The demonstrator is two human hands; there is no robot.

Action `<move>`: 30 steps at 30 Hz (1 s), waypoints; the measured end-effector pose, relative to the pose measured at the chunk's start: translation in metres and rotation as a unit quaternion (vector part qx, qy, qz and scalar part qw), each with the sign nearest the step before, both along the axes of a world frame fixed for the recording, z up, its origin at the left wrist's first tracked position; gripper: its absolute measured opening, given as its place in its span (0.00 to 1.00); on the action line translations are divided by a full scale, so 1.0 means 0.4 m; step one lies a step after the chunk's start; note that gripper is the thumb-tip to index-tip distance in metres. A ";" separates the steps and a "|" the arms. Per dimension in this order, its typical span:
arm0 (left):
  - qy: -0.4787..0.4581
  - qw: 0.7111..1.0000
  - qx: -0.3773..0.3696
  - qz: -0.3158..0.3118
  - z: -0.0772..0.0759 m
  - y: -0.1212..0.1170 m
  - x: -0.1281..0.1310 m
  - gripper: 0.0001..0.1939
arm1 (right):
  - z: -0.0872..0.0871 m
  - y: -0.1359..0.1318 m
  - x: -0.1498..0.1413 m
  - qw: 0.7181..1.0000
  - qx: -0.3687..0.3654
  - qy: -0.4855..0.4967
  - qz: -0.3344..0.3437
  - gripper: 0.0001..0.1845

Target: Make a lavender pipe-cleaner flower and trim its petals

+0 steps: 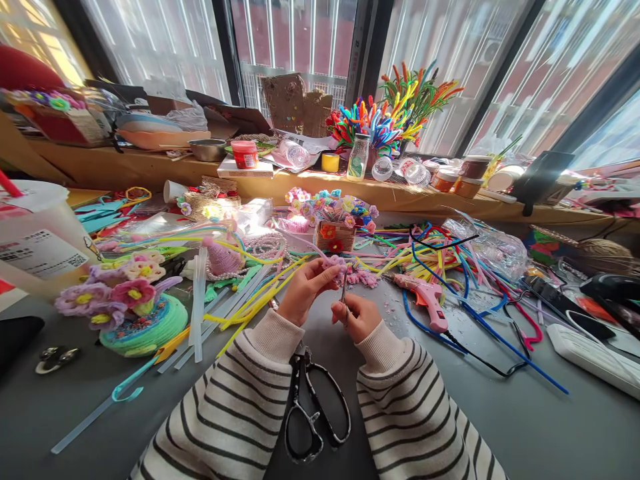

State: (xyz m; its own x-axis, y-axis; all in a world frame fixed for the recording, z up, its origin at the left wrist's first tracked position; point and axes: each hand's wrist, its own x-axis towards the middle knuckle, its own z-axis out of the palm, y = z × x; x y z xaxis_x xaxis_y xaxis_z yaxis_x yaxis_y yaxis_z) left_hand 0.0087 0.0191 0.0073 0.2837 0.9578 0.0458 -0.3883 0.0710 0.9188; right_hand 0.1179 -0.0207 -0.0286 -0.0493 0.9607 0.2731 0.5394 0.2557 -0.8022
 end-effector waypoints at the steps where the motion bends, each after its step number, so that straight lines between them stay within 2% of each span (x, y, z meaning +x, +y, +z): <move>1: 0.004 1.000 -0.001 0.002 0.000 0.000 0.000 0.07 | 0.002 0.000 0.001 1.000 -0.001 0.002 0.001 0.31; 6: 0.000 1.000 -0.010 0.009 -0.002 0.003 0.000 0.08 | 0.012 0.000 0.009 1.000 -0.021 0.005 0.009 0.26; 10: -0.023 0.999 -0.013 0.048 -0.004 0.006 -0.001 0.12 | 0.015 -0.001 0.012 0.999 -0.035 0.022 -0.014 0.24; 13: -0.022 0.997 -0.008 0.070 -0.006 0.009 -0.004 0.14 | 0.017 -0.004 0.009 0.998 -0.043 0.034 -0.017 0.24; 19: -0.023 0.998 0.001 0.062 -0.009 0.011 -0.006 0.11 | 0.017 -0.006 0.001 0.998 -0.058 0.035 -0.002 0.25; 25: -0.006 0.998 -0.012 0.063 -0.010 0.012 -0.005 0.10 | 0.003 0.002 0.002 0.999 -0.045 0.002 0.004 0.30; 30: -0.034 0.997 -0.018 0.072 -0.010 0.013 -0.005 0.10 | -0.003 0.009 0.001 0.998 -0.056 -0.005 0.005 0.33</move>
